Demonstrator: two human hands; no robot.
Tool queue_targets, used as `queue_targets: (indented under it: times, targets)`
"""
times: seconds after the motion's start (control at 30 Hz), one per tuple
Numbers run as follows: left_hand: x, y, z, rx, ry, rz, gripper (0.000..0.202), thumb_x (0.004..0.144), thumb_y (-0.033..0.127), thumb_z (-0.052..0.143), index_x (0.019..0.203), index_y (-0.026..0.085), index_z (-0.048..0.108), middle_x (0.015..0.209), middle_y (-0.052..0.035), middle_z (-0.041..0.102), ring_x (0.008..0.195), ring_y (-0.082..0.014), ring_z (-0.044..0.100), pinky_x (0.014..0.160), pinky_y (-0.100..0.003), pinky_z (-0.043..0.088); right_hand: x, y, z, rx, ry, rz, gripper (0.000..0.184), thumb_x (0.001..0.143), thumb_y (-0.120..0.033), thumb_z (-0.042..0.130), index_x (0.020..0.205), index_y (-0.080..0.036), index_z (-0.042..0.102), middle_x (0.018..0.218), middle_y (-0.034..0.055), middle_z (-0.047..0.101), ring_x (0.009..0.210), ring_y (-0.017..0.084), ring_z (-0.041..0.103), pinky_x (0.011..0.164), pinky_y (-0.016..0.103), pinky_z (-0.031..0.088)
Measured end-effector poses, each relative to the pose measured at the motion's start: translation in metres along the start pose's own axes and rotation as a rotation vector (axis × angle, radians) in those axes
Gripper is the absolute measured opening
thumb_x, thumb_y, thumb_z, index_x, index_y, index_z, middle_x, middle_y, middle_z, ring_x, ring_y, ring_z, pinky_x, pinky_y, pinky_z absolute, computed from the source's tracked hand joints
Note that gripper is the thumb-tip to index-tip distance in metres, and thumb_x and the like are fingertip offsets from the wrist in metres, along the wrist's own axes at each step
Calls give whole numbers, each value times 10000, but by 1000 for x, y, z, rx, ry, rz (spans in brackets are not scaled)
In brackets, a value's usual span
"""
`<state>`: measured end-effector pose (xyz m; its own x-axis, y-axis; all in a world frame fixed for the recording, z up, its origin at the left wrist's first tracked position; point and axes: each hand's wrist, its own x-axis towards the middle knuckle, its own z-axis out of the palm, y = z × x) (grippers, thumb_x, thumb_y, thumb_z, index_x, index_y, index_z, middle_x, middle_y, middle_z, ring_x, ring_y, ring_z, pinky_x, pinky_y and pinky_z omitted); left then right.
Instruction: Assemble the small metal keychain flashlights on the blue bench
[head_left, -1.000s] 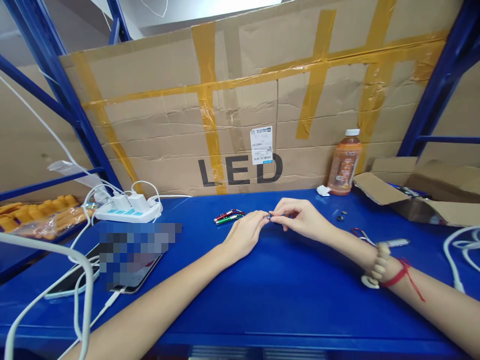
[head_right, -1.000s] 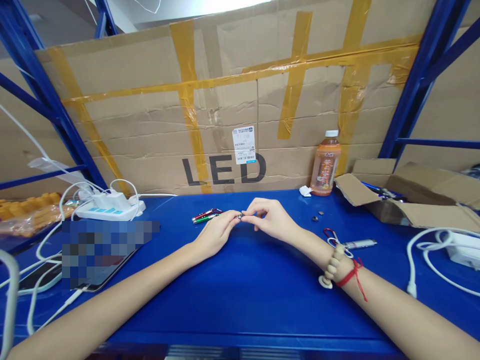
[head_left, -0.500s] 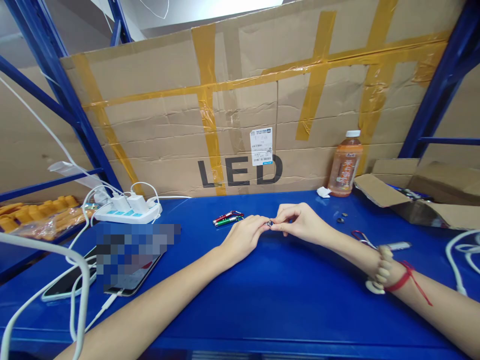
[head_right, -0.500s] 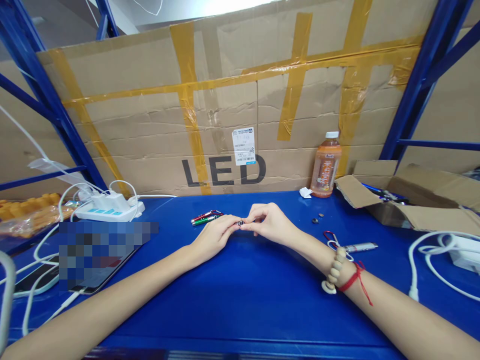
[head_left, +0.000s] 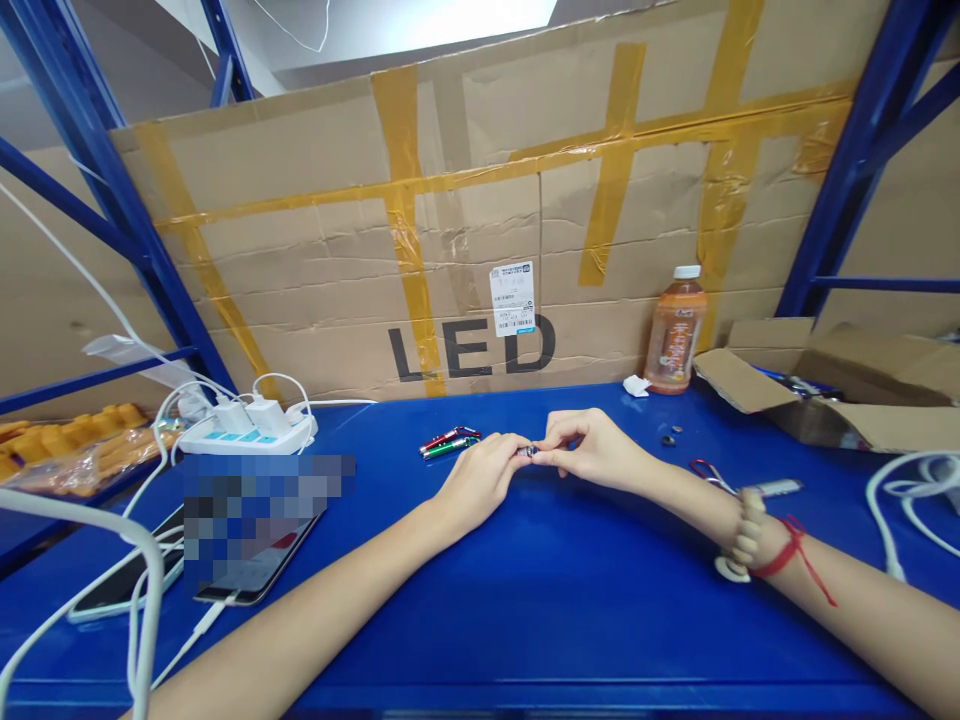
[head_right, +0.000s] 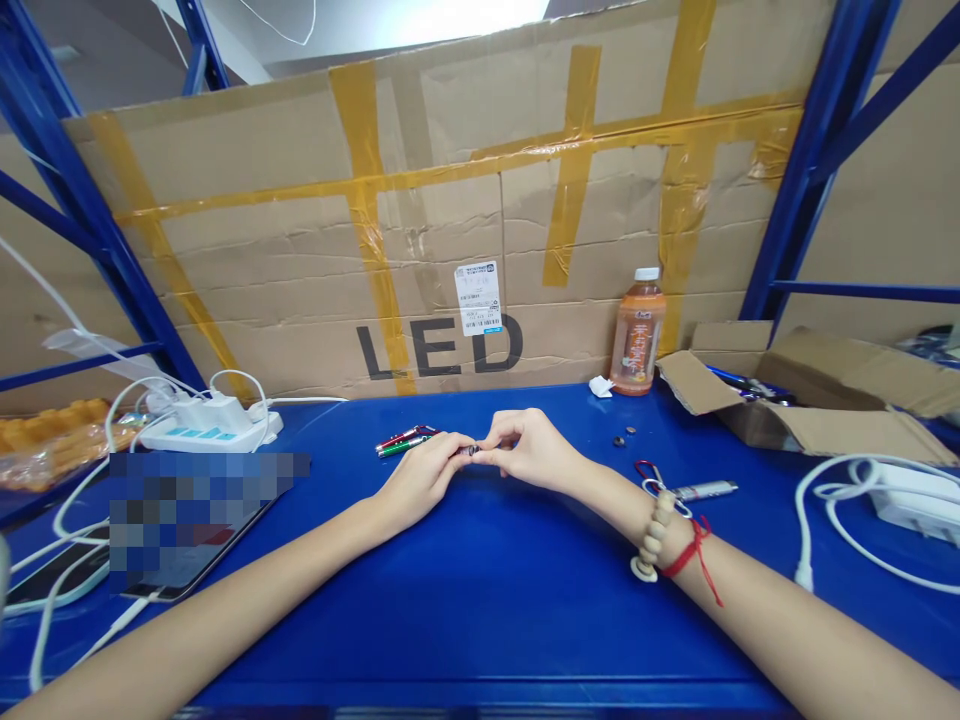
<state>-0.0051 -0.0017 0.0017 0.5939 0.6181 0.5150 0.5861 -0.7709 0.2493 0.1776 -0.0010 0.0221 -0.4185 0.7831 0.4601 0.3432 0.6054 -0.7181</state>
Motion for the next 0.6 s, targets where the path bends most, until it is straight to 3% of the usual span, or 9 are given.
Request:
queue_targets:
  times: [0.13, 0.4, 0.6]
  targets:
    - [0, -1, 0, -1, 2, -12, 154, 907, 221, 392, 952, 182, 535, 901, -33, 627, 829, -162, 575, 735, -272, 450, 0, -3, 2, 23, 13, 57, 385, 614, -519, 680, 540, -144, 630, 586, -1, 534, 406, 63, 498, 408, 208, 412]
    - [0, -3, 2, -37, -4, -37, 146, 908, 235, 393, 942, 186, 526, 907, -35, 618, 843, -158, 575, 757, -271, 449, 1, -3, 6, 109, 0, 315, 364, 565, -484, 717, 594, -131, 637, 465, -10, 533, 400, 83, 501, 324, 170, 368]
    - [0, -3, 1, -19, 9, -1, 168, 911, 246, 389, 943, 197, 546, 901, -27, 624, 837, -157, 568, 757, -275, 445, 2, 0, 5, 116, -20, 363, 327, 577, -456, 722, 608, -137, 655, 444, -7, 551, 390, 75, 492, 328, 163, 367]
